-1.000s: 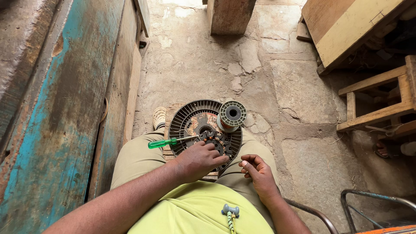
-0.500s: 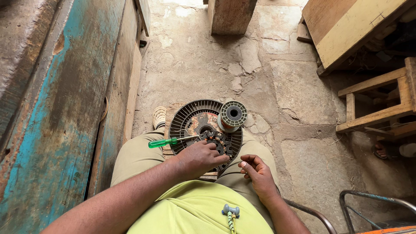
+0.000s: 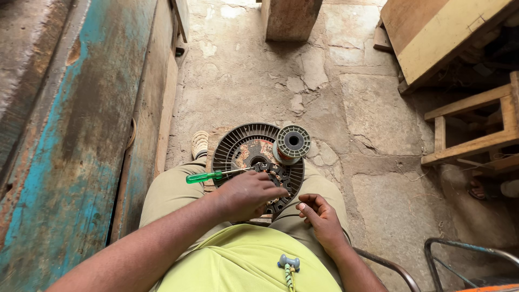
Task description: The person is repairing an electric motor stator by winding copper wire into the slots. They use a green screwdriver to adjust the wire placement and ensure it is properly seated within the stator assembly.
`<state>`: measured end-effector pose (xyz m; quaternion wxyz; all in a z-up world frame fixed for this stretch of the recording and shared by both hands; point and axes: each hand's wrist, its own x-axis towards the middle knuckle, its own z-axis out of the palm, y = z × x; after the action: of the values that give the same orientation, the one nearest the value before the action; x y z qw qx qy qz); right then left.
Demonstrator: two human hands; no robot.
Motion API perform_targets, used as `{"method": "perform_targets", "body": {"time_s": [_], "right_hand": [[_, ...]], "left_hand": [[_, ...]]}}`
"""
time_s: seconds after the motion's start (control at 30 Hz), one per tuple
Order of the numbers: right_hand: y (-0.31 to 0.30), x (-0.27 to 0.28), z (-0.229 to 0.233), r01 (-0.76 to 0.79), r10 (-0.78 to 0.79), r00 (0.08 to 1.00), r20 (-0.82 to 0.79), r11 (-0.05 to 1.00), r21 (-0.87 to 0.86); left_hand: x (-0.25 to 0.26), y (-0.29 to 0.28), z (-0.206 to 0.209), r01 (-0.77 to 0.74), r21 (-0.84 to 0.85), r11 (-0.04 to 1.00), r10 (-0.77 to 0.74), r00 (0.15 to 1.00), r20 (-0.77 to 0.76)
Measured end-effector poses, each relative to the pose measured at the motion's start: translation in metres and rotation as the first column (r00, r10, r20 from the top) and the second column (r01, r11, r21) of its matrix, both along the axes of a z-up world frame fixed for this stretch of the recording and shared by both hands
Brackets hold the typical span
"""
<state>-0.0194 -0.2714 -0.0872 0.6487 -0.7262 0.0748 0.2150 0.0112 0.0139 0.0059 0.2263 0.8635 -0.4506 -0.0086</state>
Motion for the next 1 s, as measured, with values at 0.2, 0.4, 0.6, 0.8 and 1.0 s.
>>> {"method": "perform_targets", "body": {"time_s": [0.2, 0.4, 0.6, 0.8, 1.0], "right_hand": [[-0.001, -0.002, 0.000, 0.010, -0.010, 1.000, -0.004, 1.000, 0.008], [0.001, -0.002, -0.002, -0.008, 0.008, 1.000, 0.001, 1.000, 0.011], [0.000, -0.001, -0.007, -0.005, 0.005, 1.000, 0.001, 1.000, 0.019], [0.000, -0.001, -0.011, -0.007, 0.007, 1.000, 0.003, 1.000, 0.007], [0.000, -0.002, -0.014, -0.017, 0.017, 1.000, 0.009, 1.000, 0.014]], "left_hand": [[0.000, -0.010, -0.011, 0.015, 0.101, 0.995, -0.015, 1.000, 0.002], [0.001, -0.009, -0.010, -0.061, 0.045, 0.997, 0.069, 0.974, -0.215], [0.001, -0.016, -0.003, -0.051, 0.154, 0.987, 0.100, 0.939, -0.329], [0.001, -0.020, -0.001, 0.025, 0.239, 0.971, 0.003, 0.993, -0.116], [0.004, -0.016, -0.005, 0.093, 0.173, 0.980, -0.088, 0.995, -0.038]]}}
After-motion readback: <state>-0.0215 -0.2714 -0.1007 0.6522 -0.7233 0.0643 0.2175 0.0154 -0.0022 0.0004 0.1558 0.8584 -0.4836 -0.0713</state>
